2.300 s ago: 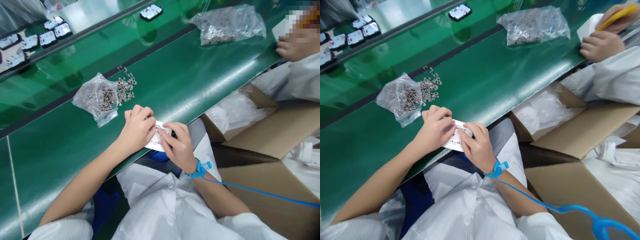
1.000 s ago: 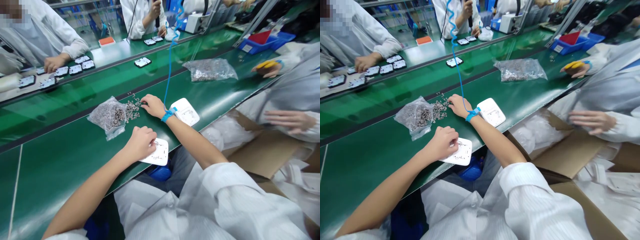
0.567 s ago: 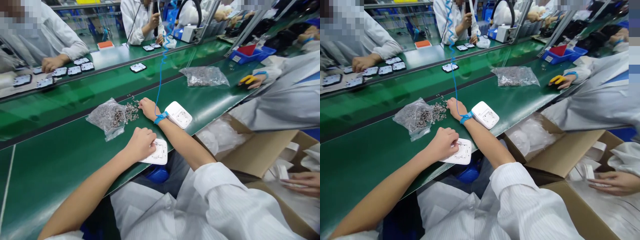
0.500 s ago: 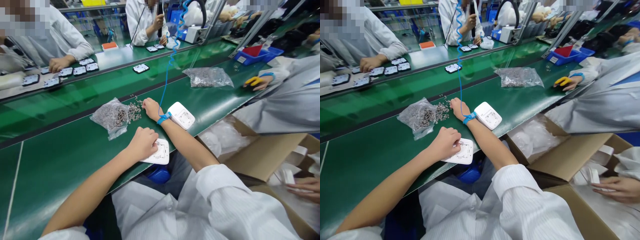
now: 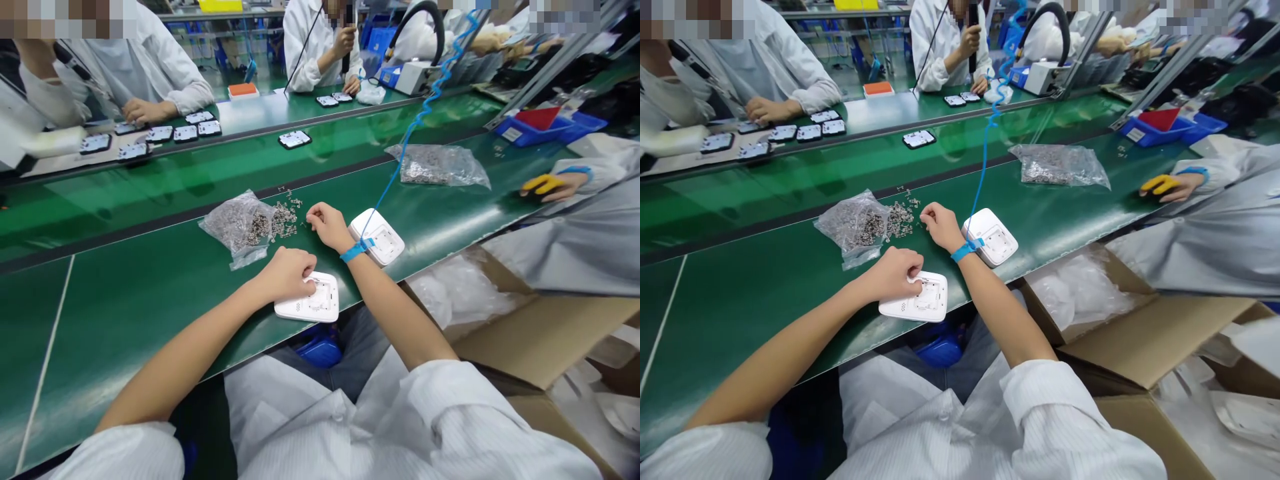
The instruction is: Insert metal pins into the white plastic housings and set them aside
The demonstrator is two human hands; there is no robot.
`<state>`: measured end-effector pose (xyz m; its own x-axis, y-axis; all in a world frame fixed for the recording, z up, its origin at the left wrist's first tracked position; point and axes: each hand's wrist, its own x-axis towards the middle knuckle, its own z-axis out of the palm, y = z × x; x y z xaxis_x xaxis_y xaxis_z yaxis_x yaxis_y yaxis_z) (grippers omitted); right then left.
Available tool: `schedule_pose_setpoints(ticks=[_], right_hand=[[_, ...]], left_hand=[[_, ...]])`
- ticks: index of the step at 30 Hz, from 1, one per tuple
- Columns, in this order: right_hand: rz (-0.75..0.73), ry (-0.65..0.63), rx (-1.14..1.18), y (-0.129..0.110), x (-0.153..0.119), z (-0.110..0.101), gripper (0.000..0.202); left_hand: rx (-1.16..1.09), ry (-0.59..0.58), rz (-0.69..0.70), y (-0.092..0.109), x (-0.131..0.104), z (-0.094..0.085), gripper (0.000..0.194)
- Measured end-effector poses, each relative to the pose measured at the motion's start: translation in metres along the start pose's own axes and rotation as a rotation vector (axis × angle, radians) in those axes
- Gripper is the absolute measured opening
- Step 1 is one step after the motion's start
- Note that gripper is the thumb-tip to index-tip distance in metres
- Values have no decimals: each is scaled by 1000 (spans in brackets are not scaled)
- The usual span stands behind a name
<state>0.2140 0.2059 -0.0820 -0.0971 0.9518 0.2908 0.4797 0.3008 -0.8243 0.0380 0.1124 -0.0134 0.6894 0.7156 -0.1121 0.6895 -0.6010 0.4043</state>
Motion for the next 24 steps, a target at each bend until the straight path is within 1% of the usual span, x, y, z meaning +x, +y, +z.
schedule_pose_setpoints(ticks=[2, 3, 6, 8, 10, 13, 17, 19, 21, 24], right_hand=[[-3, -19, 12, -1, -1, 2, 3], [-36, -10, -42, -1, -2, 3, 5], [-206, 54, -328, -1, -4, 5, 15], [-261, 78, -460, 0, -5, 5, 22], [-240, 81, -484, 3, -3, 5, 30], [-203, 64, -428, 6, 2, 3, 36], [-232, -23, -395, -2, 4, 4, 27], [-196, -29, -415, -8, 1, 5, 20], [-137, -37, -456, -12, -4, 7, 18], [-119, -136, -532, -15, -7, 7, 11]], left_hand=[[2, 0, 7, 0, 0, 1, 23], [13, 4, 15, 0, 0, 1, 23], [44, 18, 24, 3, -1, 1, 21], [43, 19, 17, 4, -2, 1, 20], [37, 16, 9, 4, -2, 2, 19], [29, 11, 18, 3, -2, 2, 19], [31, 24, 19, 3, -3, 3, 19], [40, 25, 15, 3, -3, 3, 19], [49, 17, 14, 3, -3, 3, 19], [59, 17, 16, 4, -2, 2, 20]])
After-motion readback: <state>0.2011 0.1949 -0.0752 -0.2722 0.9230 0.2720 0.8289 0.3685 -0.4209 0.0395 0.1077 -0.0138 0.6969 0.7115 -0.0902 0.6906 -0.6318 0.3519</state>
